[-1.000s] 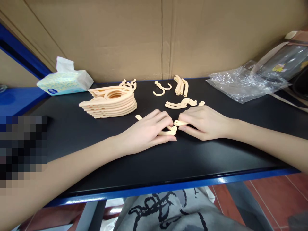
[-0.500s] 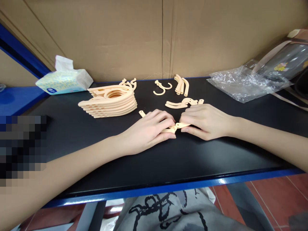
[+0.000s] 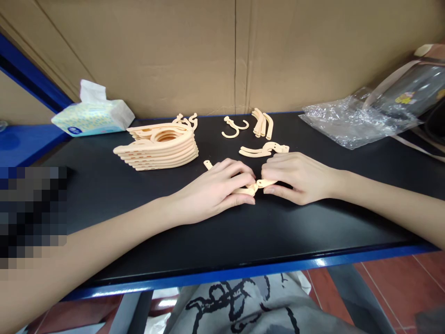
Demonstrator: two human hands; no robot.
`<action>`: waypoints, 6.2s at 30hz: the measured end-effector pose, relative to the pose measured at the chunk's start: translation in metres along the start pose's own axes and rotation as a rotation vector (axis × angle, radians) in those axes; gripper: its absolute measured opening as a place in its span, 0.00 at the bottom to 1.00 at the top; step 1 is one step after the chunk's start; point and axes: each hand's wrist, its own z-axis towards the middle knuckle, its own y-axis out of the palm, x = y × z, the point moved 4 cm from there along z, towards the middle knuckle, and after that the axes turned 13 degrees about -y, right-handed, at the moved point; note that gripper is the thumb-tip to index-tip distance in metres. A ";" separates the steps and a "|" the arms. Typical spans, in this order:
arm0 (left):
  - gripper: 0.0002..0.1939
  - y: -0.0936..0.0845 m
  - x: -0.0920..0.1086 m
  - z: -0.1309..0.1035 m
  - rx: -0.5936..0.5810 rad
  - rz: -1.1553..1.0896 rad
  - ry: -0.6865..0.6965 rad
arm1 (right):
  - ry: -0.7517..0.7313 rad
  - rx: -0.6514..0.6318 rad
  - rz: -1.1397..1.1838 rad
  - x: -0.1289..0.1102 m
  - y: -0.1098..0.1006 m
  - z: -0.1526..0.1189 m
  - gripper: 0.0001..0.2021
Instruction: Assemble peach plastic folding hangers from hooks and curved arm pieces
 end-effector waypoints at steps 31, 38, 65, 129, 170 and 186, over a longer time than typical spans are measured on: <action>0.13 0.004 0.004 0.002 -0.031 0.142 0.013 | -0.086 0.039 -0.226 -0.006 0.004 0.008 0.21; 0.12 0.005 0.006 0.002 -0.006 0.144 -0.007 | -0.075 -0.004 -0.250 -0.011 -0.001 0.010 0.19; 0.20 0.001 0.005 -0.001 0.047 -0.015 0.005 | 0.065 0.218 -0.605 0.000 -0.018 0.006 0.11; 0.27 0.003 0.002 -0.005 0.003 0.094 -0.008 | 0.378 0.028 -0.317 0.040 -0.001 -0.004 0.12; 0.15 -0.010 0.019 -0.008 0.366 0.324 0.135 | 0.214 0.311 -0.183 -0.004 -0.015 0.005 0.07; 0.08 -0.008 0.008 -0.005 0.289 0.126 -0.002 | 0.230 0.268 0.131 -0.012 -0.005 0.007 0.07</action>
